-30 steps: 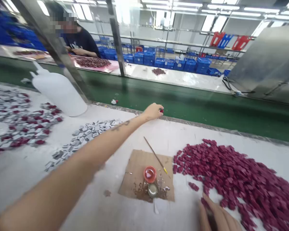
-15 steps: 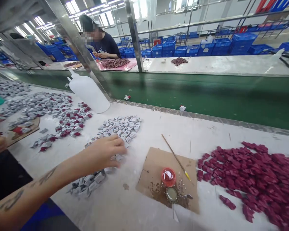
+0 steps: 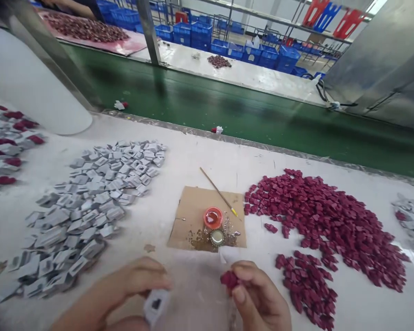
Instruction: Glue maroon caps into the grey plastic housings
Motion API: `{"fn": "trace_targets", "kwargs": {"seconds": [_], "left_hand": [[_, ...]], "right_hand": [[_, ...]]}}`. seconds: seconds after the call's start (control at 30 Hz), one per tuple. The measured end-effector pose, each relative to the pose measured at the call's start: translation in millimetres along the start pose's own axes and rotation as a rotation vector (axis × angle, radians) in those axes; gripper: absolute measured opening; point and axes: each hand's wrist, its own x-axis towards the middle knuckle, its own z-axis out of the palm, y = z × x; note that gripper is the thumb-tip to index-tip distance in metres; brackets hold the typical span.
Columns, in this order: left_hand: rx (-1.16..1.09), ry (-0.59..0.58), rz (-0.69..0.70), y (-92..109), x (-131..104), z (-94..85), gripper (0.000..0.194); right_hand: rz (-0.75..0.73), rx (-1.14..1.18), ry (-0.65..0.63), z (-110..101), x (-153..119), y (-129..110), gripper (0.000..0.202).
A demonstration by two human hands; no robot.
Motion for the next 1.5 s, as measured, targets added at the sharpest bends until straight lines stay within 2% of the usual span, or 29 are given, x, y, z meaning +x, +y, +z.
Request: {"fn": "trace_targets", "kwargs": {"seconds": [0.07, 0.17, 0.27, 0.33, 0.4, 0.53, 0.7, 0.8, 0.87, 0.97, 1.1, 1.23, 1.37, 1.5], "left_hand": [[-0.18, 0.06, -0.019, -5.4, -7.4, 21.9, 0.028], [-0.236, 0.1, -0.139, -13.4, -17.6, 43.6, 0.029], [-0.125, 0.111, -0.161, -16.4, -25.6, 54.2, 0.038], [-0.015, 0.138, -0.117, -16.3, -26.8, 58.3, 0.034], [0.084, 0.179, -0.073, -15.9, -24.5, 61.0, 0.024], [0.18, 0.272, -0.02, -18.4, -17.6, 63.1, 0.015], [0.186, 0.288, -0.039, -22.9, -17.8, 63.6, 0.016], [0.166, 0.281, -0.073, -21.9, -17.7, 64.3, 0.017], [0.158, 0.279, -0.091, -20.4, -16.7, 64.7, 0.016], [0.16, 0.273, -0.099, -18.1, -14.8, 64.7, 0.015], [0.151, 0.248, -0.142, -17.0, -14.3, 64.3, 0.017], [0.152, 0.25, -0.149, -18.2, -15.8, 65.5, 0.018], [0.147, 0.254, -0.158, -19.3, -17.0, 67.3, 0.021], [0.164, 0.274, -0.142, -20.7, -17.3, 68.6, 0.022]], "right_hand": [[-0.091, -0.132, 0.014, 5.6, 3.5, -4.4, 0.014], [-0.239, -0.417, 0.044, 13.5, 13.9, -9.7, 0.016], [-0.477, -0.736, -0.028, 17.7, 27.6, -10.9, 0.017], [-0.621, -0.876, -0.119, 19.3, 35.6, -10.1, 0.02], [-0.68, -0.949, -0.16, 21.0, 40.6, -8.9, 0.02], [-0.682, -1.018, -0.159, 24.3, 43.3, -5.3, 0.014], [-0.673, -1.051, -0.208, 23.7, 43.5, -3.5, 0.013], [-0.689, -0.995, -0.164, 22.3, 37.5, -7.1, 0.019], [-0.644, -0.892, -0.161, 23.0, 28.7, -9.2, 0.025], [-0.541, -0.68, -0.228, 29.3, 12.2, -8.8, 0.028], [-0.531, -0.527, -0.296, 41.2, -1.8, -4.4, 0.028], [-0.572, -0.536, -0.363, 39.7, -4.0, -0.5, 0.031], [-0.589, -0.635, -0.495, 33.5, -5.3, 1.4, 0.03], [-0.587, -0.609, -0.431, 39.1, -9.1, 2.2, 0.026]]}}
